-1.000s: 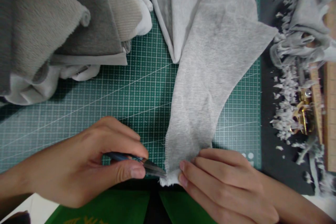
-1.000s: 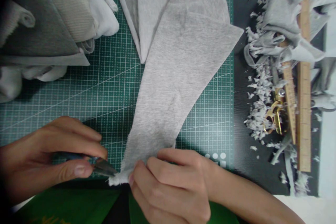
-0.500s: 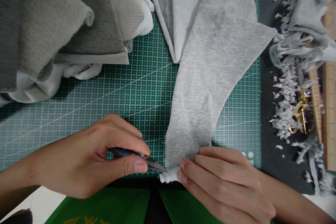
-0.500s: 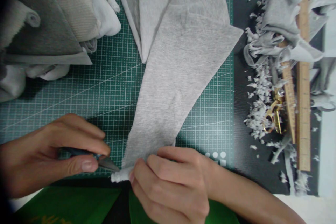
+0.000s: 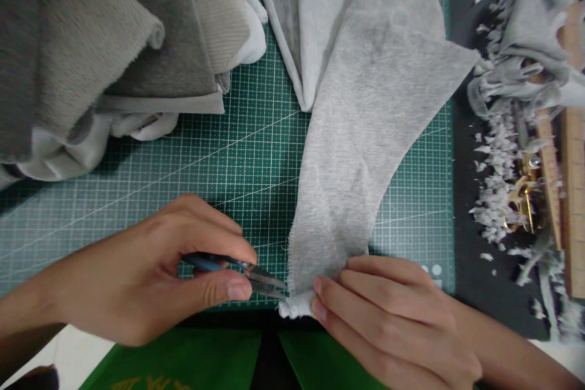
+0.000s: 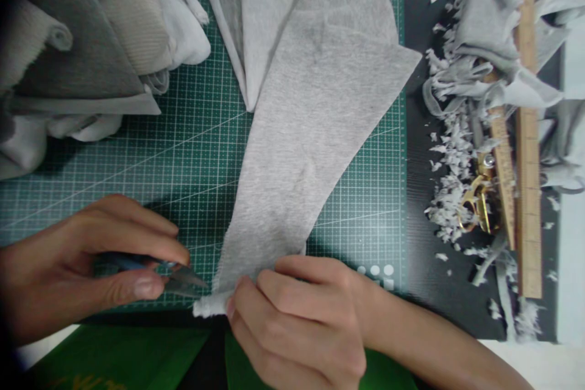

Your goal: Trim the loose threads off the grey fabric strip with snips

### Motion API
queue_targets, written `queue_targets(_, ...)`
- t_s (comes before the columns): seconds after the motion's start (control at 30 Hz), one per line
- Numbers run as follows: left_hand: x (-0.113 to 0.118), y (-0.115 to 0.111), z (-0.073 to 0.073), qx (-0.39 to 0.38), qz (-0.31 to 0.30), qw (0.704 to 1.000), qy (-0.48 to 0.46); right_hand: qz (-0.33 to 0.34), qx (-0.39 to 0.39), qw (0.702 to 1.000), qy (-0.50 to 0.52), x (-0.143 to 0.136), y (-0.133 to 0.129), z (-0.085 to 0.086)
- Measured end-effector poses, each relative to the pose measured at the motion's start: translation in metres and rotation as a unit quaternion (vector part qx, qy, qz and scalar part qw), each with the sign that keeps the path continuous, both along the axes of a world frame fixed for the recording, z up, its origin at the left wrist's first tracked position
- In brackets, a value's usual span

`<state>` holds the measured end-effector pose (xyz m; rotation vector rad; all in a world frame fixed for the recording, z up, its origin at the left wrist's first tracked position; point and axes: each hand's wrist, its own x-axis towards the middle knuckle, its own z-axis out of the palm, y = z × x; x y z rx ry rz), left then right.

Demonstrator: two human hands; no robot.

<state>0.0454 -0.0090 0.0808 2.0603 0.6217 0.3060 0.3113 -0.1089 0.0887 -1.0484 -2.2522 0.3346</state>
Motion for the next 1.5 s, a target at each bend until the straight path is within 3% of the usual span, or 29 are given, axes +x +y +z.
queue_targets(0.1, 0.002, 0.0, 0.001, 0.008, -0.014, 1.0, 0.007, -0.014, -0.014, 0.998, 0.063, -0.002, 0.0, -0.003)
queue_targets(0.37, 0.0, -0.001, 0.001, 0.018, -0.013, 0.999, 0.024, 0.005, -0.038, 0.999, 0.03, 0.002, 0.0, 0.0)
queue_targets(0.53, 0.002, 0.001, 0.003, 0.022, -0.054, 0.997, 0.041, 0.015, -0.045, 0.999, 0.017, 0.003, -0.001, 0.003)
queue_targets(0.77, 0.0, -0.001, 0.003, -0.005, -0.045, 0.997, 0.055, -0.069, -0.048, 0.995, 0.05, -0.007, -0.011, -0.001)
queue_targets(0.87, -0.002, -0.002, 0.002, -0.003, -0.055, 0.996, 0.069, -0.041, -0.025, 0.997, 0.054, -0.006, -0.009, -0.003)
queue_targets(1.0, -0.004, -0.001, -0.001, -0.006, -0.038, 0.998, 0.047, 0.01, -0.023, 0.999, 0.032, 0.001, -0.001, -0.003)
queue_targets(1.27, -0.006, -0.014, 0.0, -0.043, 0.082, 0.995, 0.037, 0.022, -0.014, 0.999, 0.031, 0.002, 0.006, -0.001)
queue_targets(1.5, -0.005, -0.009, -0.002, -0.054, 0.04, 0.997, 0.044, 0.002, -0.032, 0.999, 0.029, 0.002, 0.0, 0.003)
